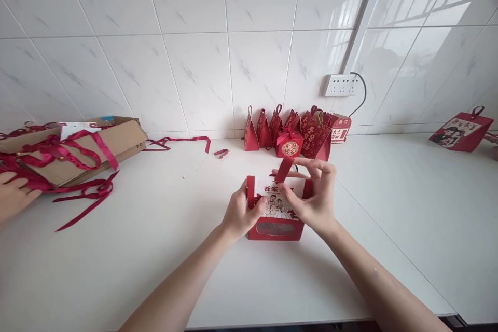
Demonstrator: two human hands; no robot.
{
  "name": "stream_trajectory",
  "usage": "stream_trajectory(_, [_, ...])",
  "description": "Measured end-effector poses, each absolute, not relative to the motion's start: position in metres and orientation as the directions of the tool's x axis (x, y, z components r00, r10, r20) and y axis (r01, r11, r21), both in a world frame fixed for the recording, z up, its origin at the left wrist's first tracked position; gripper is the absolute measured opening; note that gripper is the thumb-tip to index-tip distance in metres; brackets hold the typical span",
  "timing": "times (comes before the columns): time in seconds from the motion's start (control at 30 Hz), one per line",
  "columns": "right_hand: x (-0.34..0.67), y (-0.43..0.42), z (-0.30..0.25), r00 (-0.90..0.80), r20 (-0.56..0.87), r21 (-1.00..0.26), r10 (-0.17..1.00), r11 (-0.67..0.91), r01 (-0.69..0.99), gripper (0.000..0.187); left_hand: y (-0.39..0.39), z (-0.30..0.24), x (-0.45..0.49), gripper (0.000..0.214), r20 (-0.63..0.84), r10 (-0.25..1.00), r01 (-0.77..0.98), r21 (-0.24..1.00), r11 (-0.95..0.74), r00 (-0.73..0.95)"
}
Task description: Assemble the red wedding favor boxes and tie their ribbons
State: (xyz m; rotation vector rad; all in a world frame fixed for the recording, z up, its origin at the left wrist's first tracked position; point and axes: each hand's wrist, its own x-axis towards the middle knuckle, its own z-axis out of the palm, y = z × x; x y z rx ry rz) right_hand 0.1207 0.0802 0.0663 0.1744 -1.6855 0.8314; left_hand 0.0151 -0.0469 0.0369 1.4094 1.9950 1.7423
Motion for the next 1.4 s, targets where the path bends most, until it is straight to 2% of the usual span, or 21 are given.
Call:
stream_trajectory(0.07, [0.123, 0.081, 0.069, -0.418, 0.828, -0.556, 0.373, 0.635, -0.536, 0.049, -0.047, 0.037, 0.015, 0.033, 0.448, 0.702, 0.539, 0.835, -0.107, -0.554])
stream_trajectory(0.13, [0.126, 0.084, 0.074, -0.556, 0.745, -0.657, 0.368, 0.551, -0.514, 0.048, -0.047, 0.037, 0.015, 0.032, 0.445, 0.706, 0.542, 0.834, -0.103, -0.551])
stream_trajectory(0.23, [0.129, 0.088, 0.082, -0.659, 0.689, -0.688, 0.302, 0.558, -0.464, 0.02, -0.047, 0.037, 0.015, 0.03, 0.451, 0.706, 0.549, 0.829, -0.104, -0.546])
stream_trajectory(0.33, [0.129, 0.089, 0.085, -0.644, 0.696, -0.674, 0.317, 0.599, -0.433, 0.009, -0.047, 0.037, 0.015, 0.031, 0.456, 0.708, 0.541, 0.832, -0.124, -0.539])
stream_trajectory(0.57, [0.126, 0.084, 0.083, -0.573, 0.738, -0.647, 0.357, 0.617, -0.448, 0.015, -0.047, 0.037, 0.015, 0.036, 0.456, 0.718, 0.549, 0.827, -0.123, -0.526])
stream_trajectory(0.93, [0.128, 0.083, 0.085, -0.619, 0.695, -0.693, 0.367, 0.572, -0.439, 0.016, -0.047, 0.036, 0.015, 0.032, 0.453, 0.729, 0.527, 0.836, -0.149, -0.513])
stream_trajectory(1.1, [0.129, 0.083, 0.086, -0.581, 0.73, -0.656, 0.359, 0.604, -0.452, 0.009, -0.047, 0.036, 0.015, 0.032, 0.443, 0.725, 0.511, 0.847, -0.146, -0.527])
stream_trajectory(1.4, [0.127, 0.082, 0.083, -0.685, 0.592, -0.797, 0.424, 0.435, -0.42, 0.007, -0.046, 0.034, 0.014, 0.033, 0.437, 0.732, 0.517, 0.845, -0.136, -0.522])
